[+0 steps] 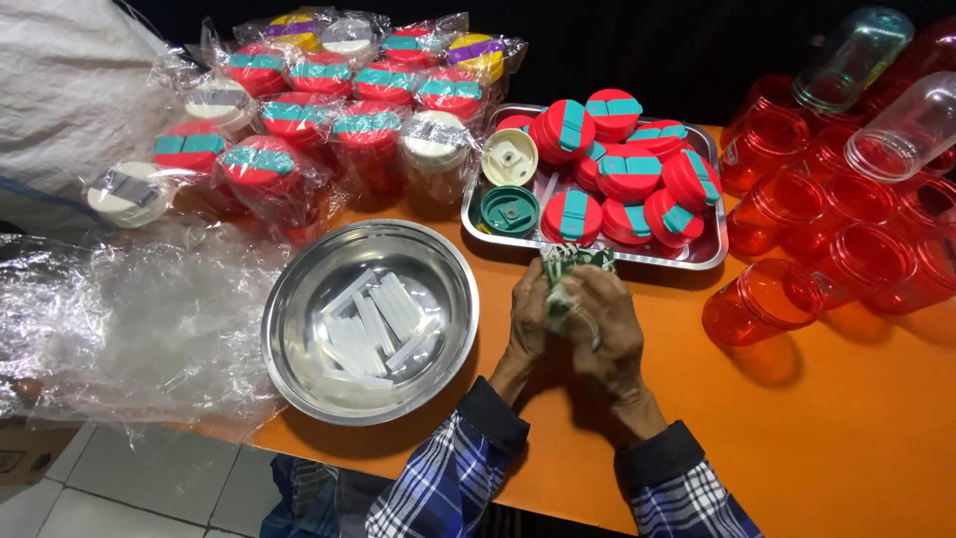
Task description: Manually assembling plastic containers with lids, wrapping them in plastic film, and placing small packets into cups.
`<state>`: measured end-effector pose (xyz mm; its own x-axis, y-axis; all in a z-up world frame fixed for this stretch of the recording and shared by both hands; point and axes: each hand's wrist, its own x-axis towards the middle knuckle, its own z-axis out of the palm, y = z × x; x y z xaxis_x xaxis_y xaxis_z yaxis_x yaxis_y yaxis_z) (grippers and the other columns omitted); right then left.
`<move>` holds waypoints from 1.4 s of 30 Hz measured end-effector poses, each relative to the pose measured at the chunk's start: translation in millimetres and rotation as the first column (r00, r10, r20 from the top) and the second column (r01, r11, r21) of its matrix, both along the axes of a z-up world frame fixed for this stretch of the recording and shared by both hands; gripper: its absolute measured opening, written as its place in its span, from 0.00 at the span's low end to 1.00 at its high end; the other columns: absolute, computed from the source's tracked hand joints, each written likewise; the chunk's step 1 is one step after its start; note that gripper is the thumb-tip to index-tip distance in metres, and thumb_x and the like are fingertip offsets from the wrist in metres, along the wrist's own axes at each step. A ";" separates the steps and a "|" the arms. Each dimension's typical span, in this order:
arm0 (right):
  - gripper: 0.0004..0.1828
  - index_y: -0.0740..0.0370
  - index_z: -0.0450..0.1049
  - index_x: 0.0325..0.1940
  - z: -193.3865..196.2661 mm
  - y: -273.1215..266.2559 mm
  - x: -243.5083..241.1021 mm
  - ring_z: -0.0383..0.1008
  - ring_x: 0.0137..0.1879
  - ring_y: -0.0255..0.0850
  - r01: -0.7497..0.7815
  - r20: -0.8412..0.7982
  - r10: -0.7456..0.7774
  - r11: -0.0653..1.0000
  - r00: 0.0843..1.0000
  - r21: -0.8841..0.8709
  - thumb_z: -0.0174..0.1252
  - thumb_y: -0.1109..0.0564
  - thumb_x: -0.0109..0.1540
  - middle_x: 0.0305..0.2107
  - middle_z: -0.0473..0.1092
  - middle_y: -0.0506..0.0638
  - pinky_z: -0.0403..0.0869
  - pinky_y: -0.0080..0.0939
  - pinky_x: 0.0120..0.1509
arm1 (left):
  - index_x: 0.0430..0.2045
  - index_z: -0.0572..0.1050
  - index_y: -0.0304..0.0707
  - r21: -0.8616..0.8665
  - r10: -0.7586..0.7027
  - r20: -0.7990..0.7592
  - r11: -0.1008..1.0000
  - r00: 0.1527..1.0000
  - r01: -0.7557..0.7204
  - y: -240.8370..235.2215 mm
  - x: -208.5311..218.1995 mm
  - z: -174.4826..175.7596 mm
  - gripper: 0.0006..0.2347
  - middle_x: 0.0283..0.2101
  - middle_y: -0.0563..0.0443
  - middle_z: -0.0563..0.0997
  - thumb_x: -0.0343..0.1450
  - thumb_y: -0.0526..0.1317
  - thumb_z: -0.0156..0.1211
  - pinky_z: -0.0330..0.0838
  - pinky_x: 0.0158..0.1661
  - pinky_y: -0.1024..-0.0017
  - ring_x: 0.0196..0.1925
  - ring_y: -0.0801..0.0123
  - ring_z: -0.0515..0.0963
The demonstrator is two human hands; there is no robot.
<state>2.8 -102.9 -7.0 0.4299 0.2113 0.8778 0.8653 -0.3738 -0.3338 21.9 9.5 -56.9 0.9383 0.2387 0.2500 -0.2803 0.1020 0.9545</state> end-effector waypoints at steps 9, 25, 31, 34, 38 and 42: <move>0.18 0.63 0.76 0.61 -0.3 -6.7 -0.2 0.74 0.61 0.60 0.053 -0.205 -0.037 0.996 0.978 0.071 0.50 0.55 0.71 0.54 0.73 0.62 0.71 0.58 0.67 | 0.48 0.77 0.32 -0.343 -0.008 -0.131 0.938 0.991 -0.038 1.9 7.4 -35.5 0.25 0.50 0.36 0.79 0.79 0.56 0.37 0.65 0.61 0.67 0.55 0.57 0.78; 0.19 0.52 0.74 0.65 18.9 -15.4 0.8 0.72 0.65 0.50 0.105 -0.630 0.041 0.975 0.775 0.193 0.49 0.51 0.71 0.58 0.73 0.56 0.67 0.52 0.72 | 0.45 0.80 0.32 -0.897 -0.324 -0.101 0.438 0.941 0.055 -7.6 2.4 -2.7 0.16 0.45 0.34 0.84 0.72 0.46 0.59 0.77 0.55 0.51 0.46 0.50 0.85; 0.23 0.48 0.75 0.64 15.2 -15.4 3.9 0.74 0.61 0.46 0.177 -0.834 0.060 0.967 0.549 0.186 0.43 0.42 0.71 0.54 0.76 0.56 0.68 0.51 0.70 | 0.46 0.79 0.32 -0.927 -0.328 -0.102 0.373 0.939 0.029 -8.0 -3.6 33.6 0.15 0.47 0.35 0.83 0.72 0.44 0.61 0.78 0.54 0.52 0.49 0.51 0.83; 0.26 0.55 0.71 0.68 5.4 -6.6 -5.6 0.69 0.67 0.55 0.161 -0.823 0.013 0.979 0.569 0.126 0.44 0.44 0.71 0.59 0.71 0.62 0.65 0.54 0.74 | 0.47 0.78 0.33 -0.942 -0.233 -0.087 0.337 0.969 -0.004 1.3 3.1 28.9 0.15 0.48 0.38 0.82 0.72 0.45 0.61 0.78 0.55 0.56 0.49 0.54 0.83; 0.24 0.76 0.64 0.69 -15.3 6.8 -17.8 0.63 0.68 0.70 0.107 -0.451 -0.091 0.994 0.888 0.008 0.46 0.57 0.73 0.63 0.64 0.76 0.62 0.63 0.73 | 0.46 0.77 0.34 -0.937 -0.157 -0.095 0.346 0.983 -0.036 -0.1 1.3 32.6 0.15 0.48 0.39 0.82 0.73 0.46 0.63 0.78 0.55 0.60 0.49 0.58 0.82; 0.25 0.73 0.62 0.72 -13.8 12.0 -13.9 0.60 0.72 0.66 0.125 -0.185 -0.145 0.985 0.972 -0.118 0.48 0.58 0.72 0.67 0.61 0.72 0.60 0.58 0.77 | 0.34 0.77 0.36 -0.900 -0.124 -0.158 0.425 0.980 -0.092 -5.7 -10.3 61.1 0.10 0.42 0.40 0.83 0.71 0.43 0.66 0.78 0.54 0.60 0.46 0.60 0.83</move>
